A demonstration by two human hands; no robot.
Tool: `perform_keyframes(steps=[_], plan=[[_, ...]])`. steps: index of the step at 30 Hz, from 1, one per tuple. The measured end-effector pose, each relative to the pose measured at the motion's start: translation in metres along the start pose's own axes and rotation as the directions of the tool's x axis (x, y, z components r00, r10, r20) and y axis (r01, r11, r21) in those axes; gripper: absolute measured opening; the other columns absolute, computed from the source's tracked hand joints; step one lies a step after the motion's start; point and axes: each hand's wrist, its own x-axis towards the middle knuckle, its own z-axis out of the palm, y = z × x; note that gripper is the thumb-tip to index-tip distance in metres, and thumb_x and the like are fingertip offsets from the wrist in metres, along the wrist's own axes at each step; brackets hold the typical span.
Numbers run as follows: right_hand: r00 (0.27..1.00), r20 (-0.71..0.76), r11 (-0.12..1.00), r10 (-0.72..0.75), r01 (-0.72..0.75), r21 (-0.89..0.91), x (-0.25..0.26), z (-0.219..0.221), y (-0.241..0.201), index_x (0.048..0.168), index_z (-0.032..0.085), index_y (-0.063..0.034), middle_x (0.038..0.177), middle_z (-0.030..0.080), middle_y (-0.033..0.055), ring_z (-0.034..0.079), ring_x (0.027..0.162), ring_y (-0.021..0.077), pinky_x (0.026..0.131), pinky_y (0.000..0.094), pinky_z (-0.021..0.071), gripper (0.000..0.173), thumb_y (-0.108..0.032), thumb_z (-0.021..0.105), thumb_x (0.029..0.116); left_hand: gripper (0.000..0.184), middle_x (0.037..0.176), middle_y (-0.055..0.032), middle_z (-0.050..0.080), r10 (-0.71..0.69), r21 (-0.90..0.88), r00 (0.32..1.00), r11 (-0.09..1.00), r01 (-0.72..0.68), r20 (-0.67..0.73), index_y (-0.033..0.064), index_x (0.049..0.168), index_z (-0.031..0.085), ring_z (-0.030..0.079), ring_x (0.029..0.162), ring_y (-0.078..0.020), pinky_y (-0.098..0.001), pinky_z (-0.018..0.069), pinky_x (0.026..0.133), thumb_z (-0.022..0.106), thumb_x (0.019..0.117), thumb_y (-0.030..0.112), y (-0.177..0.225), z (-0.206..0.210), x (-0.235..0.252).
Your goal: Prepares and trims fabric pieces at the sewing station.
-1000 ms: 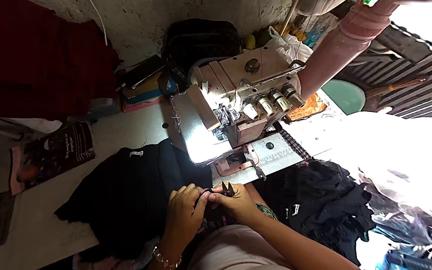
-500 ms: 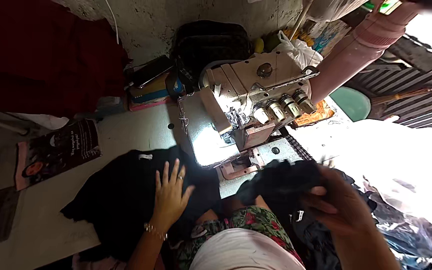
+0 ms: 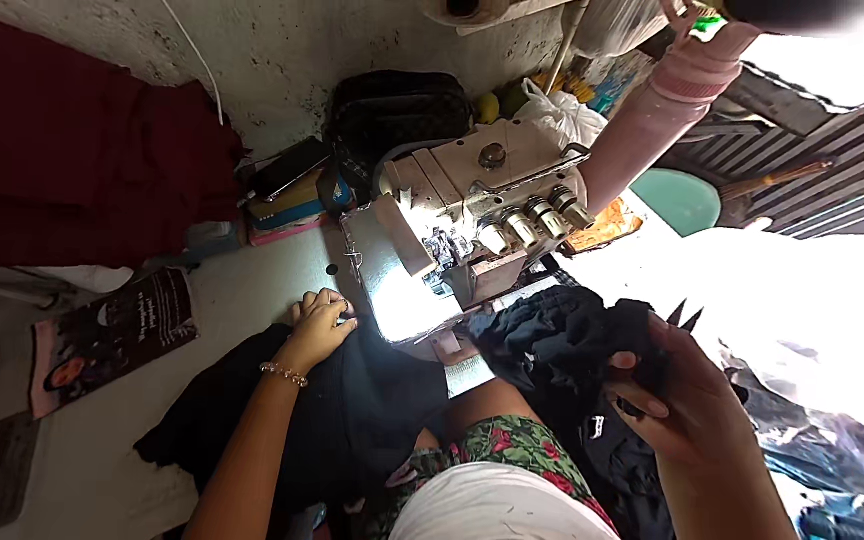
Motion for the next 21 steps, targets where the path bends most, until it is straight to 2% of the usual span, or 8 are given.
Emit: perform_keyframes(steps=[4,5,6,8,10,12,15,21], plan=[[1.0,-0.015,1.0,-0.023,0.023,0.002,-0.004,0.0,-0.001,0.096,0.066,-0.0151,0.076,0.073,-0.0007,0.057,0.046,-0.0032,0.04,0.0095,0.0438,0.028,-0.02,0.041,0.1092,0.028,0.103,-0.0107,0.073,0.237,-0.048,0.964,0.969,-0.244,-0.122,0.0042,0.099,0.073,0.066,0.11,-0.0292,-0.0669,0.0249,0.111,0.063,0.0978,0.031,0.011,-0.008,-0.025],[0.999,-0.014,0.999,-0.048,0.048,-0.003,-0.005,0.003,-0.001,0.096,0.066,-0.0147,0.078,0.074,0.0004,0.06,0.048,-0.0023,0.04,0.0099,0.0451,0.026,-0.018,0.043,0.1085,0.031,0.099,-0.0087,0.073,0.29,-0.061,0.943,0.951,-0.303,-0.163,0.0043,0.098,0.073,0.068,0.106,-0.0245,-0.0634,0.0283,0.114,0.062,0.0979,0.033,0.019,-0.012,-0.036],[0.997,-0.01,0.997,-0.077,0.077,-0.02,-0.006,0.006,-0.001,0.096,0.067,-0.0147,0.08,0.075,0.0012,0.062,0.05,-0.0014,0.041,0.0104,0.0465,0.024,-0.017,0.046,0.1076,0.032,0.096,-0.006,0.074,0.343,-0.062,0.916,0.93,-0.362,-0.209,0.0058,0.097,0.073,0.07,0.102,-0.0189,-0.055,0.0371,0.113,0.061,0.0984,0.036,0.029,-0.015,-0.047],[0.991,0.011,0.984,-0.13,0.13,-0.118,-0.005,0.016,0.002,0.095,0.068,-0.0172,0.083,0.077,0.0,0.064,0.052,-0.0019,0.042,0.01,0.0456,0.021,-0.016,0.05,0.1061,0.034,0.092,-0.0014,0.072,0.447,-0.073,0.851,0.873,-0.482,-0.276,0.0101,0.097,0.072,0.067,0.092,-0.0071,-0.0287,0.0519,0.094,0.058,0.1016,0.041,0.051,-0.022,-0.069],[0.981,0.074,0.954,-0.177,0.19,-0.232,-0.001,0.027,0.01,0.096,0.071,-0.02,0.084,0.078,-0.0028,0.061,0.052,-0.0033,0.042,0.0105,0.0445,0.017,-0.018,0.056,0.1039,0.033,0.089,-0.0007,0.068,0.524,-0.137,0.801,0.806,-0.576,-0.29,0.0114,0.098,0.071,0.064,0.087,-0.0017,-0.0156,0.0515,0.08,0.056,0.1035,0.041,0.079,-0.028,-0.089],[0.963,0.195,0.907,-0.184,0.243,-0.343,0.003,0.039,0.028,0.102,0.07,-0.0222,0.087,0.076,-0.0103,0.06,0.056,-0.0066,0.046,0.0107,0.0455,0.011,-0.02,0.059,0.1029,0.029,0.092,0.0004,0.067,0.58,-0.227,0.762,0.731,-0.643,-0.29,0.0117,0.098,0.07,0.063,0.091,0.0011,-0.0113,0.0509,0.082,0.057,0.1037,0.037,0.105,-0.028,-0.103],[0.926,0.37,0.893,-0.069,0.223,-0.391,0.002,0.054,0.058,0.106,0.069,-0.0127,0.085,0.07,-0.0134,0.056,0.059,-0.0093,0.05,0.0104,0.0469,0.008,-0.013,0.063,0.1006,0.023,0.096,0.0002,0.064,0.567,-0.285,0.741,0.689,-0.666,-0.36,0.011,0.099,0.07,0.061,0.095,0.0026,-0.0091,0.0496,0.084,0.061,0.1023,0.032,0.123,-0.02,-0.105],[0.916,0.399,0.898,0.04,0.142,-0.417,0.002,0.045,0.065,0.1,0.073,-0.012,0.076,0.066,-0.0135,0.051,0.054,-0.0099,0.048,0.009,0.0435,0.007,-0.014,0.067,0.0989,0.016,0.097,0.0058,0.067,0.466,-0.366,0.765,0.685,-0.63,-0.445,0.015,0.102,0.069,0.063,0.095,0.004,-0.0104,0.0522,0.084,0.069,0.0975,0.03,0.121,-0.007,-0.088]])
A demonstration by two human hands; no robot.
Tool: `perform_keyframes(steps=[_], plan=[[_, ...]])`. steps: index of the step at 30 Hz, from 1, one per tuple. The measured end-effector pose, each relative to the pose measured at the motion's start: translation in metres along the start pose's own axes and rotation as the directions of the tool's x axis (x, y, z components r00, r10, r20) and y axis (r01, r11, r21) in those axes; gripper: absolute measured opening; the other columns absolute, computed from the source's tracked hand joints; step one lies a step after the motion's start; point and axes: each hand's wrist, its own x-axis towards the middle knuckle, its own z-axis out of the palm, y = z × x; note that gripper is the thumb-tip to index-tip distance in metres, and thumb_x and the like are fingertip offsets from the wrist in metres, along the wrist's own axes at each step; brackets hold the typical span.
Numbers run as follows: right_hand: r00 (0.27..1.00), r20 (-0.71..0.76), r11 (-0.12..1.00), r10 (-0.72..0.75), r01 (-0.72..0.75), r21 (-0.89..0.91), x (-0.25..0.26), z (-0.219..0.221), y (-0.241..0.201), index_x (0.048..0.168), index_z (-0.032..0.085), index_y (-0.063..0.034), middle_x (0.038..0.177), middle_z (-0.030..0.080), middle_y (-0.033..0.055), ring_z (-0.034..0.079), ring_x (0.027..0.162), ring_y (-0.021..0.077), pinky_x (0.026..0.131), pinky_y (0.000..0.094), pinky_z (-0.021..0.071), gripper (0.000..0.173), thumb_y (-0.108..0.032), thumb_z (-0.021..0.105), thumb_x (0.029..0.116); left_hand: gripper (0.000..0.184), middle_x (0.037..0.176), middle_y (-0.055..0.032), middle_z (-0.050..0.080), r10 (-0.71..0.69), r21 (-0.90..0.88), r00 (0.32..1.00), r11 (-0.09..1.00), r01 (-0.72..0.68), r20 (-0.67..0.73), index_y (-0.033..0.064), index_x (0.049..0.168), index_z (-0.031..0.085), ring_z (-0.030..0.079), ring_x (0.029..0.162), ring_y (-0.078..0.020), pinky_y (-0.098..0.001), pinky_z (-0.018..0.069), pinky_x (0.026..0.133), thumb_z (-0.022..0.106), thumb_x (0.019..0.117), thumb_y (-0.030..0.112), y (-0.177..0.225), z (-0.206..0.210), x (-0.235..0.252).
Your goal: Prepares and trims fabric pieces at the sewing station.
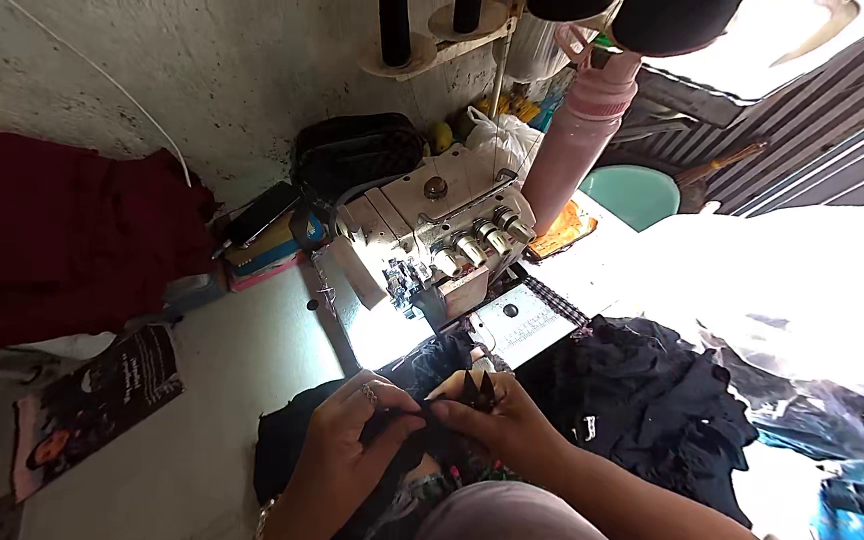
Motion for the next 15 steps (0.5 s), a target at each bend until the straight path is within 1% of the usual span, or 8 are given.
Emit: perform_keyframes(steps=[2,3,5,6,7,9,12,15], plan=[[1.0,0.005,1.0,-0.022,0.022,-0.022,-0.002,-0.003,0.0,0.102,0.073,-0.0106,0.08,0.068,-0.0135,0.052,0.057,-0.011,0.051,0.0082,0.0439,0.008,-0.013,0.066,0.0985,0.016,0.099,0.006,0.065,-0.007,-0.024,1.0,1.0,0.007,0.017,0.0157,0.103,0.067,0.062,0.097,0.004,-0.0103,0.0512,0.085,0.068,0.0978,0.031,-0.002,0.004,0.002],[0.999,0.004,0.999,-0.04,0.04,-0.037,-0.002,-0.004,0.0,0.102,0.073,-0.0099,0.081,0.068,-0.0136,0.052,0.059,-0.0117,0.052,0.0076,0.0439,0.008,-0.013,0.066,0.0985,0.018,0.104,0.0059,0.063,-0.009,-0.039,0.999,0.999,0.01,0.036,0.0163,0.106,0.066,0.06,0.1,0.0034,-0.0109,0.0504,0.087,0.066,0.0987,0.032,-0.004,0.005,0.003],[0.996,0.001,0.994,-0.084,0.084,-0.07,-0.003,-0.004,-0.001,0.102,0.073,-0.0074,0.082,0.068,-0.0127,0.052,0.061,-0.0121,0.055,0.0073,0.0438,0.009,-0.012,0.066,0.0983,0.026,0.122,0.0051,0.062,-0.004,-0.072,0.997,0.997,0.009,0.081,0.0171,0.118,0.066,0.057,0.109,0.0024,-0.0122,0.0473,0.09,0.061,0.1015,0.036,-0.006,0.007,0.006],[0.994,0.002,0.99,-0.11,0.11,-0.091,-0.003,-0.004,-0.001,0.101,0.073,-0.0061,0.082,0.068,-0.0118,0.054,0.064,-0.0118,0.058,0.0076,0.0453,0.009,-0.012,0.067,0.0981,0.028,0.128,0.0042,0.06,0.0,-0.092,0.995,0.996,0.009,0.099,0.0166,0.12,0.066,0.056,0.114,0.0015,-0.0135,0.0467,0.094,0.059,0.1027,0.037,-0.007,0.007,0.006],[0.99,0.007,0.983,-0.139,0.139,-0.119,-0.002,-0.003,-0.002,0.1,0.072,-0.0049,0.083,0.069,-0.0104,0.056,0.067,-0.0112,0.061,0.0079,0.0476,0.009,-0.012,0.067,0.098,0.027,0.131,0.0036,0.059,0.003,-0.111,0.994,0.994,0.009,0.11,0.0157,0.117,0.065,0.055,0.119,0.0002,-0.0155,0.0469,0.099,0.057,0.1038,0.037,-0.007,0.008,0.006],[0.981,0.038,0.966,-0.192,0.195,-0.171,0.0,0.0,-0.004,0.101,0.072,-0.0001,0.087,0.071,-0.0045,0.061,0.075,-0.0091,0.069,0.0093,0.051,0.012,-0.01,0.065,0.0986,0.023,0.13,0.0041,0.061,0.01,-0.129,0.994,0.992,0.004,0.108,0.0154,0.11,0.059,0.056,0.125,-0.0025,-0.0197,0.0475,0.104,0.054,0.1052,0.037,-0.008,0.007,0.003],[0.966,0.13,0.929,-0.223,0.251,-0.272,0.004,0.013,-0.011,0.105,0.071,0.0037,0.093,0.073,0.0057,0.065,0.084,-0.0023,0.077,0.0126,0.0532,0.014,-0.006,0.064,0.0972,0.018,0.123,0.0097,0.065,-0.011,-0.098,0.999,0.995,0.015,0.039,0.0217,0.114,0.057,0.059,0.121,-0.0023,-0.0212,0.0491,0.103,0.05,0.1071,0.037,-0.004,0.002,-0.016],[0.945,0.277,0.908,-0.177,0.265,-0.324,0.009,0.044,-0.006,0.111,0.07,0.0046,0.099,0.072,0.0147,0.07,0.089,0.0152,0.081,0.0287,0.0579,0.02,-0.001,0.066,0.0925,0.015,0.111,0.0203,0.063,-0.121,-0.064,0.985,0.991,0.114,-0.126,0.0316,0.118,0.058,0.06,0.107,0.0073,-0.0144,0.0487,0.095,0.048,0.108,0.034,0.004,-0.01,-0.056]])
